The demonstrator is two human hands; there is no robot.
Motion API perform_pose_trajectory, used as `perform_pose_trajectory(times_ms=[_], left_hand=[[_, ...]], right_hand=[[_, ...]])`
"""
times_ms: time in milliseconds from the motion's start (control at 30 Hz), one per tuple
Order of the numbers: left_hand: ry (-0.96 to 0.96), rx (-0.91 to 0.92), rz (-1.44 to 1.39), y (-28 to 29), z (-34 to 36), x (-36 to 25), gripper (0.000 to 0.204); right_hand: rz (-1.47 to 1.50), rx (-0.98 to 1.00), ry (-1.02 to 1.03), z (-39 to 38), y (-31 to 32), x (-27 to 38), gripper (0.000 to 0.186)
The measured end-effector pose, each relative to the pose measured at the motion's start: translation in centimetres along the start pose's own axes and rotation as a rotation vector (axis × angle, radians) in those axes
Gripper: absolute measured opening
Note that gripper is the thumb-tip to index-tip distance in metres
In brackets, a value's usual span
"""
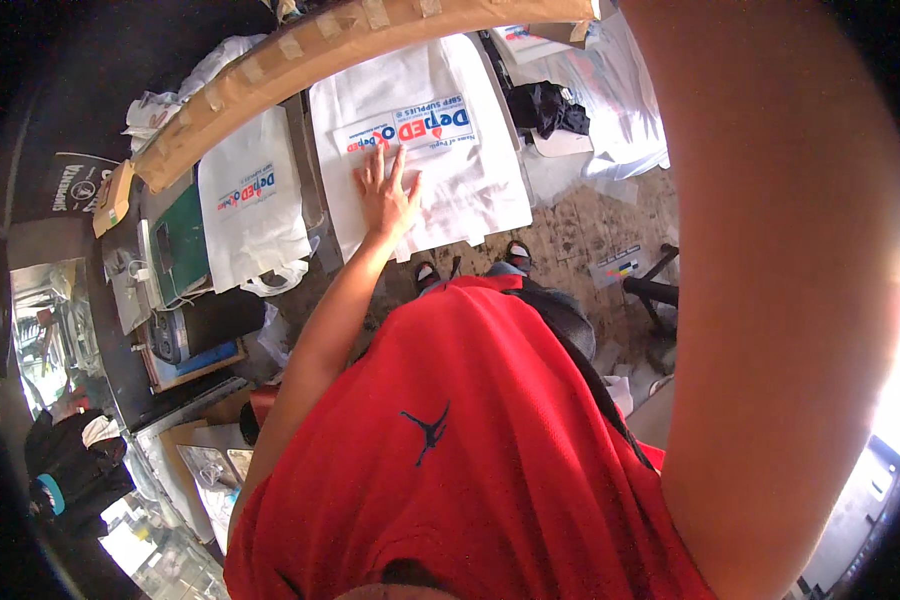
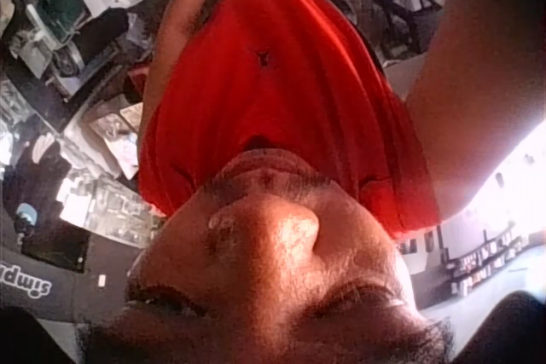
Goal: The person heat presses printed designs onto tote bags by placing each bag onto the heat press machine, positioning a transfer sheet on top, pressing the machine down, and rubbing the transfer with a cloth before setting the bags aside.
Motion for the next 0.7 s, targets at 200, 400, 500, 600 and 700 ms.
perform_pose_trajectory(times_ms=[200, 400, 500, 600, 700], left_hand=[[-0.006, 0.014, 0.011, -0.3, 0.0, 0.1, 0.063], [-0.008, 0.049, 0.056, -0.1, 0.2, 0.1, 0.065], [-0.002, 0.075, 0.071, -0.1, 0.2, 0.5, 0.065], [0.028, 0.078, 0.093, 2.4, 0.9, -1.0, 0.068], [0.111, 0.208, -0.193, 7.5, 0.4, -4.7, 0.068]], right_hand=[[-0.021, -0.008, 0.007, 0.1, 0.1, 0.3, 0.032], [-0.053, -0.012, 0.012, 0.3, 0.2, 0.6, 0.033], [-0.067, -0.020, 0.022, 0.6, 0.1, 0.9, 0.034], [-0.087, -0.032, 0.026, 0.9, 0.0, 1.1, 0.034], [-0.113, -0.083, 0.038, 1.1, 0.0, 1.2, 0.035]])
Point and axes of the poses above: each hand's wrist, its own z-axis towards the middle knuckle, its own y-axis out of the back of the hand, x = y × z, the point moved 2 cm from there along z, towards the middle knuckle, and after that the axes turned 7 degrees about -y, right-handed, at the moved point
